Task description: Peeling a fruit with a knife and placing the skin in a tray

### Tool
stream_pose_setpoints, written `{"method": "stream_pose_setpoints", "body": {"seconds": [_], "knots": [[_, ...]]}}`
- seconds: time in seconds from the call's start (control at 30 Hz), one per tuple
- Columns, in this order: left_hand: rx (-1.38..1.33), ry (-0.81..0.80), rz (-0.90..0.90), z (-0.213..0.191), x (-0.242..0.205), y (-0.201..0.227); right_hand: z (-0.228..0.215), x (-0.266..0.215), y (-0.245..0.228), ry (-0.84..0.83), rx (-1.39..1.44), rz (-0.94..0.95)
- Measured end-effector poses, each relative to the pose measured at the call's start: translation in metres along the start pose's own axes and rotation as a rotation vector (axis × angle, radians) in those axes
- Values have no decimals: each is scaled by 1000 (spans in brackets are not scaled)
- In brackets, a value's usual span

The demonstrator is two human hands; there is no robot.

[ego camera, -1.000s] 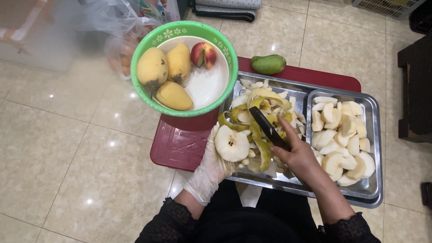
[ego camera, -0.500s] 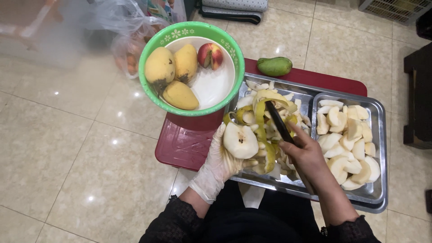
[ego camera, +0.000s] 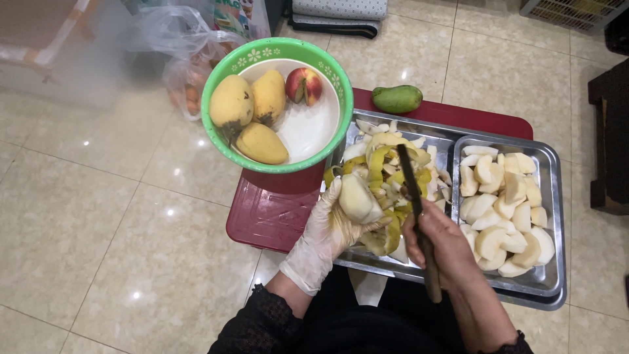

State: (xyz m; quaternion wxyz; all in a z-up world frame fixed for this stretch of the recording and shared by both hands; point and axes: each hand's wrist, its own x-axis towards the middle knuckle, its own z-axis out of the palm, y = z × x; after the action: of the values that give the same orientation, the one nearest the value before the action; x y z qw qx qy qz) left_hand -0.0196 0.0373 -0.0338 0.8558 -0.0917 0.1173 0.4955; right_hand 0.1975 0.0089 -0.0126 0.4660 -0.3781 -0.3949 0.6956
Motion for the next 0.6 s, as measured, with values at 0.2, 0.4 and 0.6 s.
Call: {"method": "stream_pose_setpoints", "body": {"seconds": [0.2, 0.4, 0.6], "knots": [[18, -29, 127, -18, 13, -11, 56, -17, -32, -147, -114, 33], [244, -27, 261, 13, 0, -18, 55, -13, -8, -37, -83, 59], [296, -11, 308, 11, 2, -22, 56, -14, -8, 11, -77, 90]]}}
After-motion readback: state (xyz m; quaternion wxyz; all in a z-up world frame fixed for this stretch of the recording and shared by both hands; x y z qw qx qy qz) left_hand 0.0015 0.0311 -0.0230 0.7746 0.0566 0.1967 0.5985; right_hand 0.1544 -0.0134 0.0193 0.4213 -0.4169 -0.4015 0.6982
